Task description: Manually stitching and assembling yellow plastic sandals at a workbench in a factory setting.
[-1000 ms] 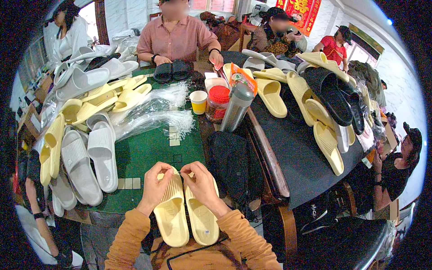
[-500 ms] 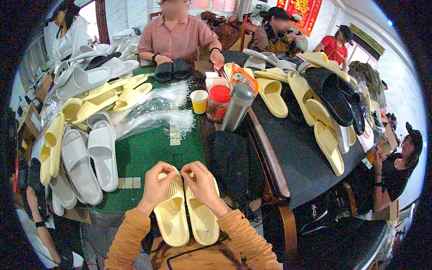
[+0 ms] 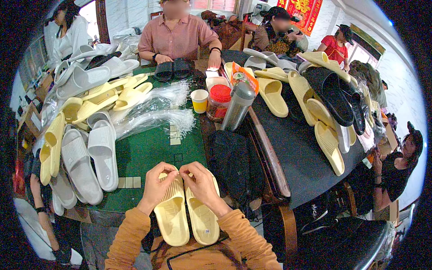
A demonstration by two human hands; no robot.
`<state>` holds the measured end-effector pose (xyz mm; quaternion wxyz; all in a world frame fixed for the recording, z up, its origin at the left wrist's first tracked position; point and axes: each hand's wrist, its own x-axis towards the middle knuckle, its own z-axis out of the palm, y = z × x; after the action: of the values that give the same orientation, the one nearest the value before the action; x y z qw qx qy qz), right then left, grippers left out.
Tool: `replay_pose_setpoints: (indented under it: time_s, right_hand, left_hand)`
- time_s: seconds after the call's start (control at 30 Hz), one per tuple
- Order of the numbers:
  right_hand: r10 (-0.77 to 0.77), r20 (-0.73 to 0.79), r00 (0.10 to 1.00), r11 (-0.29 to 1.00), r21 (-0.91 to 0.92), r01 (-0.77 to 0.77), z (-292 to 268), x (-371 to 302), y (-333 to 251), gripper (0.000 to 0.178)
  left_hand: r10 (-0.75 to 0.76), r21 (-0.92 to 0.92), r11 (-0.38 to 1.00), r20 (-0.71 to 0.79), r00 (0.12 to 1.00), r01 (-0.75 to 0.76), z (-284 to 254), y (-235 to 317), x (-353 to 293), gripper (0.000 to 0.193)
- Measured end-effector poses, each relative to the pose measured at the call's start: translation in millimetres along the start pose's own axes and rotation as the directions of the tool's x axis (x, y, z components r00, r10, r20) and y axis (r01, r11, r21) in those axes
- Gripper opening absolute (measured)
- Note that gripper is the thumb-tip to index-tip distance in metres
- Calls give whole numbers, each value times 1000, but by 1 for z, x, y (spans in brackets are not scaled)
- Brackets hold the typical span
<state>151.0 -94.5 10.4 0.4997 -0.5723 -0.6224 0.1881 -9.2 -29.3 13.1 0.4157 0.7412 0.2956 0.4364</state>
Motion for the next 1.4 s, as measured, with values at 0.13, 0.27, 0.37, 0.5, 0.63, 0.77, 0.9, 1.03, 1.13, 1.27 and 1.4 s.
replay_pose_setpoints:
  time_s: [0.13, 0.27, 0.37, 0.5, 0.63, 0.77, 0.9, 1.03, 1.13, 1.27, 1.4]
  right_hand:
    - [0, 3, 1000, 1000, -5, 0, 0, 0, -1, 10]
    - [12, 5, 1000, 1000, -1, -12, 0, 0, -1, 10]
    - [23, 3, 1000, 1000, 13, -23, 0, 0, -1, 9]
    - [29, -3, 1000, 999, 17, -29, -1, 0, -3, 10]
    - [21, -32, 999, 1000, 4, -21, 0, -1, 0, 10]
    - [24, -58, 998, 1000, 13, -24, 0, -1, 2, 11]
    - [17, -61, 998, 1000, 18, -16, 1, -1, 3, 11]
    - [37, -43, 998, 999, 17, -36, 1, -1, 0, 11]
    - [33, -48, 998, 999, 30, -31, 1, -2, 1, 11]
    - [29, -52, 998, 999, 25, -28, 1, -2, 2, 11]
    - [34, -48, 998, 999, 23, -33, 0, -1, 0, 11]
  left_hand:
    - [-10, 22, 1000, -5, 1000, 10, 0, -1, 0, 8]
    - [-37, 1, 999, -8, 999, 37, -1, 2, -1, 9]
    - [-52, -9, 999, -9, 999, 52, -1, 1, -1, 9]
    - [-37, -3, 999, -3, 999, 37, -1, 1, -1, 9]
    - [-15, 6, 1000, -4, 1000, 15, -1, 0, -1, 7]
    - [20, 18, 1000, -1, 1000, -20, 1, 0, 0, 7]
    - [-4, 6, 1000, -6, 1000, 4, 1, -1, -1, 7]
    - [-38, 18, 999, -19, 999, 38, 0, 0, -1, 7]
    - [-27, 16, 1000, -10, 1000, 27, -1, -1, 0, 7]
    - [-30, 8, 1000, -3, 1000, 30, 0, 0, 0, 7]
    - [-44, -3, 999, 8, 999, 44, 0, 1, 0, 7]
